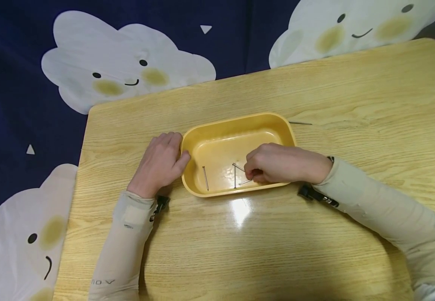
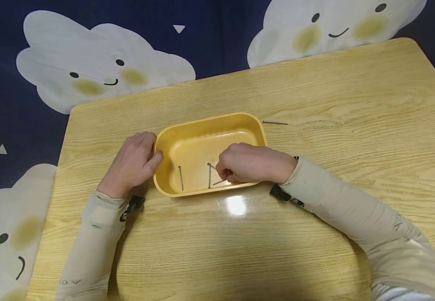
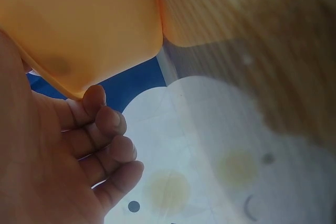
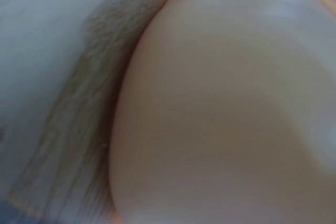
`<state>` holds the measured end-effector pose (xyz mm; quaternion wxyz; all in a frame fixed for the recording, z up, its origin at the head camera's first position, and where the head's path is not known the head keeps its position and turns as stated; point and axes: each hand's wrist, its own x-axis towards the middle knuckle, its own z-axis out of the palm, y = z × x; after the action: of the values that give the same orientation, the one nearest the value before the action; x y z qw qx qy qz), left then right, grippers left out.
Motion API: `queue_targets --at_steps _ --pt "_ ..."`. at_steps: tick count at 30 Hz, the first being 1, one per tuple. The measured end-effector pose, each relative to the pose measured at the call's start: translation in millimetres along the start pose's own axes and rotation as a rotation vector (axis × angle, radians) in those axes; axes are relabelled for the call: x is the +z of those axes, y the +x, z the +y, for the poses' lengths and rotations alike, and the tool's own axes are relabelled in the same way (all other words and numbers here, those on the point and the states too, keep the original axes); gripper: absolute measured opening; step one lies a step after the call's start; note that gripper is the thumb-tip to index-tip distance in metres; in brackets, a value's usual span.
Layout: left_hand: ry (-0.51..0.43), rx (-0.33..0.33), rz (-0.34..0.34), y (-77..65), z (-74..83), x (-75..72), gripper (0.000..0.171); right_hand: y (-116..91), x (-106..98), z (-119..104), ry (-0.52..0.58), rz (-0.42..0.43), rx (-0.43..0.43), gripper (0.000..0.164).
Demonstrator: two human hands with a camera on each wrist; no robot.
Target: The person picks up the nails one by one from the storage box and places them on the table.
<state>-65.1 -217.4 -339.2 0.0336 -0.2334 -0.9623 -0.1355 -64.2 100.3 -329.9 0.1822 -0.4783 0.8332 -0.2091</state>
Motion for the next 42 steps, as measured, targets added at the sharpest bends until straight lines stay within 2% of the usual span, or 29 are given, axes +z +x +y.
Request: queue_targets --at_steps 19,26,42 --pt "-0.008 -0.012 -0.011 0.2 0.1 0.1 0.025 1.2 -1.2 -1.1 0.016 -0.026 0.038 0.019" --pt "-0.007 -0.003 -0.004 0.2 0.4 -0.4 0.025 1.6 -1.5 -1.9 0.022 -0.050 0.070 0.014" --pt "-0.002 0.003 -0.003 0.5 0.2 -0.3 0.024 0.4 -0.8 0.7 -0.015 -0.021 0.018 0.013"
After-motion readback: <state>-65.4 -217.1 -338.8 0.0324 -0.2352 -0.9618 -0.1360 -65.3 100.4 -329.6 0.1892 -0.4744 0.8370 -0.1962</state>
